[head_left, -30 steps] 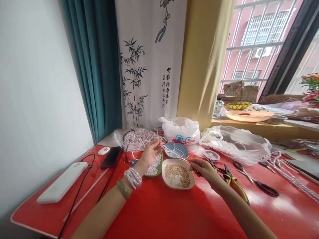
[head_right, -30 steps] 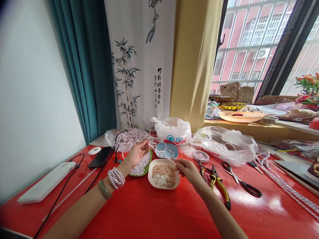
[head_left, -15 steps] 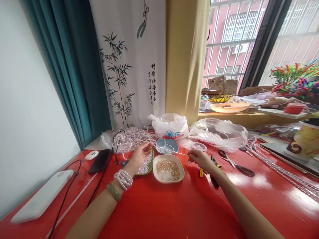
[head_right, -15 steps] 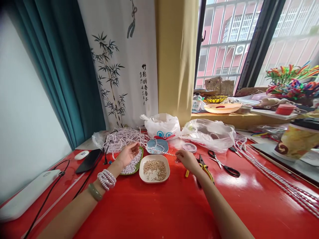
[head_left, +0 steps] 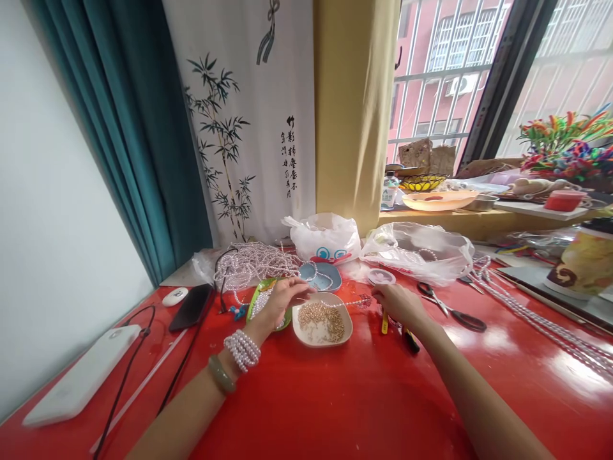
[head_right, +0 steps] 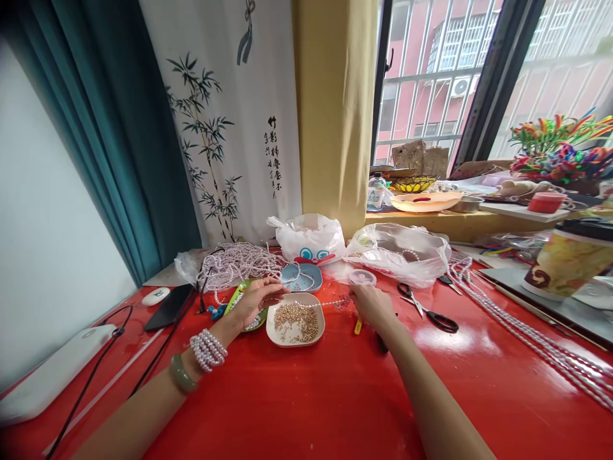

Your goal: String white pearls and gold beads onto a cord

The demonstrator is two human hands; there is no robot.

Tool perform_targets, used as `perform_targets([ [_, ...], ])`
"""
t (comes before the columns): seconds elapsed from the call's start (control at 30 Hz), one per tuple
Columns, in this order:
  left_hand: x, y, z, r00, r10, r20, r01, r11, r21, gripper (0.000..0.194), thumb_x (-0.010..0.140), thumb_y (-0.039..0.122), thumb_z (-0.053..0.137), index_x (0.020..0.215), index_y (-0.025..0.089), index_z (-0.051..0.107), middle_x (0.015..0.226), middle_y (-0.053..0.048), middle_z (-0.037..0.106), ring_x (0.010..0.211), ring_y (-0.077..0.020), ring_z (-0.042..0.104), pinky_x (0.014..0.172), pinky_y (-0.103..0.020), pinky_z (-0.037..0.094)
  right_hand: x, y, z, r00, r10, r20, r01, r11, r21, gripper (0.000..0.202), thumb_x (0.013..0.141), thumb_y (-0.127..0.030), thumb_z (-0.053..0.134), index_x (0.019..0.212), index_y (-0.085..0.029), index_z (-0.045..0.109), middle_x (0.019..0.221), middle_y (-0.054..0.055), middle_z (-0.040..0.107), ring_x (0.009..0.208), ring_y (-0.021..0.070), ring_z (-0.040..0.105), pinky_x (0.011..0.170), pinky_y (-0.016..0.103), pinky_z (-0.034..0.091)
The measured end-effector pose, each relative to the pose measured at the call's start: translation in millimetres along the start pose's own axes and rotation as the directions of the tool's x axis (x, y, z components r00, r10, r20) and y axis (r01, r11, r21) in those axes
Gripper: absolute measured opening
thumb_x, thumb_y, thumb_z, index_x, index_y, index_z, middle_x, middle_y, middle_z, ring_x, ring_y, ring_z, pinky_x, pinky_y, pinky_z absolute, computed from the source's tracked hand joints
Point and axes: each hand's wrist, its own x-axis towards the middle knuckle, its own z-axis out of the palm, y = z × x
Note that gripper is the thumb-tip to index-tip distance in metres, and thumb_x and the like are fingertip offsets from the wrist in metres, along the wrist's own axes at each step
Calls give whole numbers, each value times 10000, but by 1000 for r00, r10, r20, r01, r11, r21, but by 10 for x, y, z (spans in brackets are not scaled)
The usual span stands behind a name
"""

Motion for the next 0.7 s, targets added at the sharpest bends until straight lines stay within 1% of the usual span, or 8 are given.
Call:
perform_targets([
  [0.17,-23,-17,78,998,48,42,-54,989,141,242,591,319,667,726,130,598,752,-43,623,628,-93,548,613,-226,428,-14,-78,-64,995,-52,-88,54,998,19,240,794,-268,395,815,-193,623,895,90,623,857,228,557,582,256,354],
  [0.27,-28,-19,98,997,71,28,-74,983,170,258,578,335,672,725,133,605,668,-18,591,589,-86,525,589,-222,416,-58,-251,-92,984,-85,-154,120,964,235,224,784,-270,419,831,-187,622,875,78,635,838,209,559,615,261,386],
  [0.33,-41,-11,114,996,85,38,-91,982,167,261,589,347,663,725,133,602,674,-26,596,598,-90,526,585,-222,411,-123,-418,-98,978,-181,-99,206,844,496,219,768,-267,447,889,-184,609,840,58,646,730,167,578,609,253,415],
  [0.4,-60,0,140,993,103,58,-111,981,160,253,608,352,648,726,135,595,698,-39,612,624,-98,535,596,-223,408,-212,-595,-103,946,-322,-36,251,658,710,247,753,-267,469,954,-186,588,884,49,644,691,141,580,605,244,440],
  [0.47,-81,12,172,991,115,73,-125,979,162,239,619,345,642,727,137,592,717,-44,621,642,-102,540,610,-226,408,-301,-743,-113,912,-411,-1,238,526,816,292,741,-269,488,1007,-184,575,914,50,639,717,138,579,620,245,451],
  [0.53,-100,30,198,990,118,80,-130,977,171,233,610,336,649,720,138,593,713,-43,621,651,-109,543,613,-231,408,-362,-835,-122,899,-439,17,206,455,867,318,733,-270,499,1029,-181,574,905,49,642,741,144,580,626,248,454],
  [0.6,-112,65,204,988,115,102,-131,975,177,231,602,330,654,715,136,598,709,-42,617,661,-116,543,612,-236,411,-380,-862,-120,909,-416,25,183,451,874,286,738,-284,490,975,-175,606,835,41,650,699,143,581,600,246,453],
  [0.7,-116,152,161,986,117,118,-137,975,172,220,609,323,646,717,136,603,701,-31,601,634,-103,524,601,-234,409,-347,-820,-93,942,-335,7,188,547,816,237,753,-292,457,823,-167,646,697,27,640,602,135,568,553,239,440],
])
